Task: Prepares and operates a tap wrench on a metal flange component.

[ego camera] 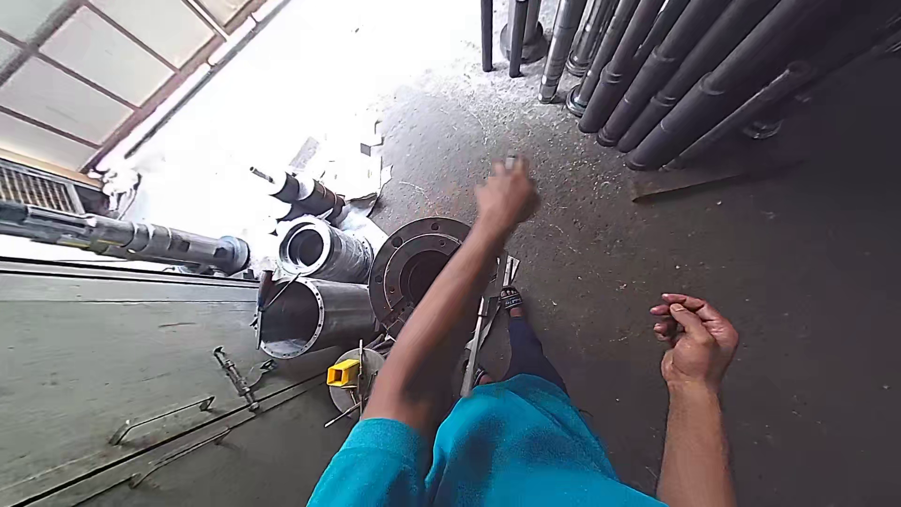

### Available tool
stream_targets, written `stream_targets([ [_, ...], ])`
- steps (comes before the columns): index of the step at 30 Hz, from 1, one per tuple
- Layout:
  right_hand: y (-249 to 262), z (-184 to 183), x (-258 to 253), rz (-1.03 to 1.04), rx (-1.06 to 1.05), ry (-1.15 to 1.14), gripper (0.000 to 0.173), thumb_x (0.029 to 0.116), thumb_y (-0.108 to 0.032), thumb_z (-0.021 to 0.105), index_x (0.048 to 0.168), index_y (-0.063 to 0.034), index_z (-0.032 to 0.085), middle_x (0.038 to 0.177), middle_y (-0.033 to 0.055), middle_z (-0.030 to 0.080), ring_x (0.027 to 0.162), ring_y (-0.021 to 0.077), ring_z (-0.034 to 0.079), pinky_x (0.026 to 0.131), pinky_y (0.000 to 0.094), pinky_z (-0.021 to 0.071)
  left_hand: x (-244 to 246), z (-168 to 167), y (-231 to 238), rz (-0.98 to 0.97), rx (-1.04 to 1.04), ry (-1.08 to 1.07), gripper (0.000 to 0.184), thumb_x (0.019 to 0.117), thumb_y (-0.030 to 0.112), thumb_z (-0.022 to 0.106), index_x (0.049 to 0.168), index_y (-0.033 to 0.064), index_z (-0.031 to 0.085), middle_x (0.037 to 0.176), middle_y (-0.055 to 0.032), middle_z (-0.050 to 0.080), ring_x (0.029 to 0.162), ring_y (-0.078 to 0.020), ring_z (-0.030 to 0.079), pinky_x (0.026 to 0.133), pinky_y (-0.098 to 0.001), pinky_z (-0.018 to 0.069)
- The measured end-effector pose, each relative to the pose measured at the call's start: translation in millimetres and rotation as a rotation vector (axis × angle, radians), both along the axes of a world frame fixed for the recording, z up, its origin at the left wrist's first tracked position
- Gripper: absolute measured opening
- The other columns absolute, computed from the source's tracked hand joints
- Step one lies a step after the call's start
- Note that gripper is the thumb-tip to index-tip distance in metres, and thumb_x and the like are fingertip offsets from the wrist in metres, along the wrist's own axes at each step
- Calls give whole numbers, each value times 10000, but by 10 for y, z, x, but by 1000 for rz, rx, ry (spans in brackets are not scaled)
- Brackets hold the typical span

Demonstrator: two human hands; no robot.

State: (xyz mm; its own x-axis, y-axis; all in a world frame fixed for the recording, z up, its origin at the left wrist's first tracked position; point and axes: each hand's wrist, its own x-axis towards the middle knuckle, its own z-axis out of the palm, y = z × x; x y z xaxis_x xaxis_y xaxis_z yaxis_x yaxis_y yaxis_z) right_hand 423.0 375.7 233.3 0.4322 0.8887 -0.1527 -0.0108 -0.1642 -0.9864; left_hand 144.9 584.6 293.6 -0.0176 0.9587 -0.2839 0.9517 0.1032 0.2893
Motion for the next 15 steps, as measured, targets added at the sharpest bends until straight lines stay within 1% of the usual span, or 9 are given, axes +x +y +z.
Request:
stream_targets([
  [2,-26,-25,107,-57,-15,-13,224,1024,-55,452,1025,-48,676,766,-32,719,544,27,613,463,163,484,536,62,-210,-194,61,-39,614,1009,407,522,1597,354,357,1407,-257,538,932,-414,690,755,-616,551],
  [4,-47,-52,173,-99,-9,-30,214,1021,-45,457,1014,-42,671,757,-35,714,526,27,606,448,166,479,845,10,-721,-450,126,-189,590,1029,378,535,1581,454,343,1308,-182,624,830,-338,706,676,-550,586],
  [5,-44,-60,187,-118,-4,-38,208,1017,-36,461,1006,-36,668,746,-34,708,513,29,598,440,168,476,919,-32,-1047,-590,150,-253,575,1038,380,544,1577,450,357,1227,-143,676,827,-312,707,674,-525,586],
  [7,-7,-100,151,-153,6,-47,197,1009,-26,458,993,-35,655,719,-43,691,490,25,574,433,167,467,896,-159,-1724,-829,232,-352,467,1038,378,546,1499,309,529,1011,-95,739,839,-286,710,722,-481,570],
  [9,32,-145,103,-153,-27,-62,191,1024,-53,465,1013,-48,656,707,-50,673,483,18,548,440,164,450,643,-320,-2315,-958,379,-414,377,1033,460,519,1120,163,734,859,-66,728,818,-270,703,793,-465,545],
  [10,67,-171,44,-142,-47,-56,190,1032,-71,474,1035,-53,662,708,-48,667,485,21,545,446,167,448,406,-352,-2524,-959,433,-436,438,1024,515,508,935,148,730,798,-47,701,791,-247,688,809,-446,533],
  [11,95,-186,-18,-115,-56,-49,188,1037,-81,485,1052,-54,671,707,-42,669,487,26,547,449,172,449,124,-324,-2712,-916,428,-450,495,1016,554,496,877,133,715,767,-38,684,769,-223,678,824,-428,532],
  [13,152,-198,-154,-28,-53,-48,183,1035,-90,500,1077,-63,676,725,-34,678,500,30,557,457,176,457,-533,-104,-3045,-679,302,-387,562,996,590,484,960,95,746,789,-55,718,760,-203,705,813,-414,573],
  [15,168,-207,-277,57,-50,-55,190,1033,-84,505,1112,-60,676,756,-28,688,523,30,573,467,177,469,-1174,174,-3245,-263,132,-195,520,992,530,534,1036,70,772,885,-111,760,817,-274,748,766,-500,609],
])
